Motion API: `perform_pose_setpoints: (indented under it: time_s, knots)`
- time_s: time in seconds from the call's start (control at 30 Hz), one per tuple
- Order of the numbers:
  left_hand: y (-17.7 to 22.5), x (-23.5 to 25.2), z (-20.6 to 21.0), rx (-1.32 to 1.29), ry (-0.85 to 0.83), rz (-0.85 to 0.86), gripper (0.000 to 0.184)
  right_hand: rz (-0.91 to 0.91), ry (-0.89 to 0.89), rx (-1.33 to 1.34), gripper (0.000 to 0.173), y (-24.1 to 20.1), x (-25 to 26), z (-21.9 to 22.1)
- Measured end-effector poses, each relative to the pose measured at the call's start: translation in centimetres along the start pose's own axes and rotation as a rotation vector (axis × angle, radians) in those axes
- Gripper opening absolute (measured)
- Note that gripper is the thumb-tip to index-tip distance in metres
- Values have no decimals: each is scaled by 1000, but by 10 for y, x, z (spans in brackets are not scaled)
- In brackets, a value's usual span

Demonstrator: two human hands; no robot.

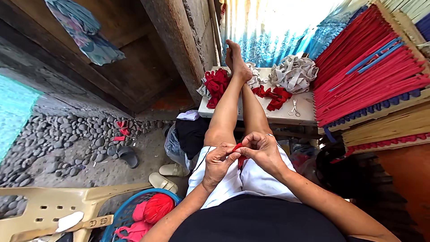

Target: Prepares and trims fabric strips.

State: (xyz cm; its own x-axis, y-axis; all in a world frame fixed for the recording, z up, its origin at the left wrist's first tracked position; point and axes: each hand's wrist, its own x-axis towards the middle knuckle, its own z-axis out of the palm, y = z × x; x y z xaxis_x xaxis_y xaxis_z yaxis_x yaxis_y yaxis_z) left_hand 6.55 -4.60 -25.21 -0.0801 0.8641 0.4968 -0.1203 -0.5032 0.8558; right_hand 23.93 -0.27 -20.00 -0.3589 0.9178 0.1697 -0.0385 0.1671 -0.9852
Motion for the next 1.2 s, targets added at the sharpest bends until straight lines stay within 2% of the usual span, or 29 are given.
perform_pose_setpoints:
  time_s: [0.13,0.27,0.4,0.43,0.5,0.6,0.7,0.83,1.03,1.2]
  knots:
    - [-3,-5,1,-203,59,-145,11,11,-4,-61,26,2,-1,5]
    - [-8,-8,1,-408,75,-286,8,108,-53,35,12,2,0,4]
    - [-10,-6,-1,-430,78,-324,8,226,-163,200,6,4,6,-5]
    - [-10,-4,-3,-400,80,-325,7,226,-182,197,10,6,9,-9]
    - [-11,0,-5,-325,82,-328,6,201,-152,92,18,13,22,-29]
    - [-17,6,-10,-230,88,-315,6,172,54,-283,22,38,54,-83]
    - [-25,8,-12,-185,107,-314,6,316,273,-685,22,81,89,-153]
    - [-34,2,-12,-113,64,-330,5,564,420,-1027,25,112,116,-217]
    - [-36,-3,-13,-7,-37,-278,7,636,437,-1065,48,153,150,-242]
    - [-37,3,-23,15,-212,-237,13,760,451,-1026,58,152,167,-236]
